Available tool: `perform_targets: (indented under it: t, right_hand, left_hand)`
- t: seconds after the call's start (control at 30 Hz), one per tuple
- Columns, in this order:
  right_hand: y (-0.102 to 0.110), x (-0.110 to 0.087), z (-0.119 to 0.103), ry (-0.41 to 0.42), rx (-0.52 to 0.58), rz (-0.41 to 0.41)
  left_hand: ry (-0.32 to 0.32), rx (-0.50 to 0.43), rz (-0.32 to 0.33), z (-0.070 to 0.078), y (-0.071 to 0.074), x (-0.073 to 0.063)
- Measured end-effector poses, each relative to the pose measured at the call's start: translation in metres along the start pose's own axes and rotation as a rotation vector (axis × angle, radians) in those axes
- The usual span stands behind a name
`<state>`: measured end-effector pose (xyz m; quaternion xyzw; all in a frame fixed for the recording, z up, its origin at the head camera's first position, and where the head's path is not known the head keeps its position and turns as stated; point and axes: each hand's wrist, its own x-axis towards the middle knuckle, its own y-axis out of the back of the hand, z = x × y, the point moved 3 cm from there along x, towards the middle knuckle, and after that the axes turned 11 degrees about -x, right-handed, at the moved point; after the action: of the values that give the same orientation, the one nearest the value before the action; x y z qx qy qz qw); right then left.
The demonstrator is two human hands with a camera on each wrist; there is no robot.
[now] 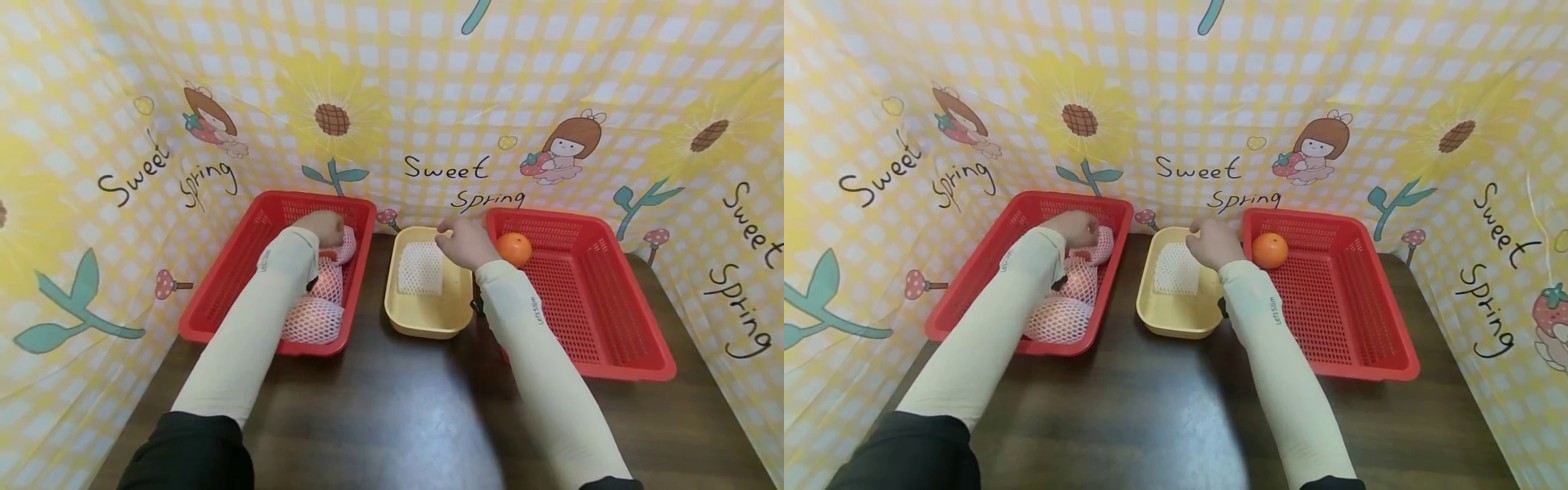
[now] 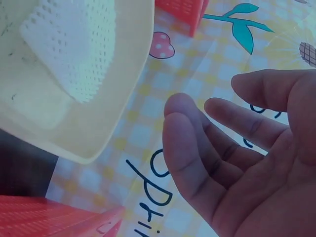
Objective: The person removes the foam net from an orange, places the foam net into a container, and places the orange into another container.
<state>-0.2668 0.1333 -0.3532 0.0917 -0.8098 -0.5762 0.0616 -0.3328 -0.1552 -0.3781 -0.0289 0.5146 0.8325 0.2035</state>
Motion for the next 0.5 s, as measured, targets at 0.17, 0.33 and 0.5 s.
perform_targets:
  t: [0.17, 0.33, 0.5]
  right_hand:
    - [-0.001, -0.003, 0.005, 0.004, 0.006, 0.018]
    - [-0.004, -0.004, 0.011, -0.004, 0.014, 0.012]
    - [-0.001, -0.007, 0.011, 0.001, 0.024, 0.017]
  left_hand:
    - [0.014, -0.039, 0.007, -0.022, -0.011, 0.009]
    - [0.027, -0.056, 0.042, -0.036, -0.015, 0.016]
    - [-0.033, -0.029, 0.039, -0.042, -0.019, 0.021]
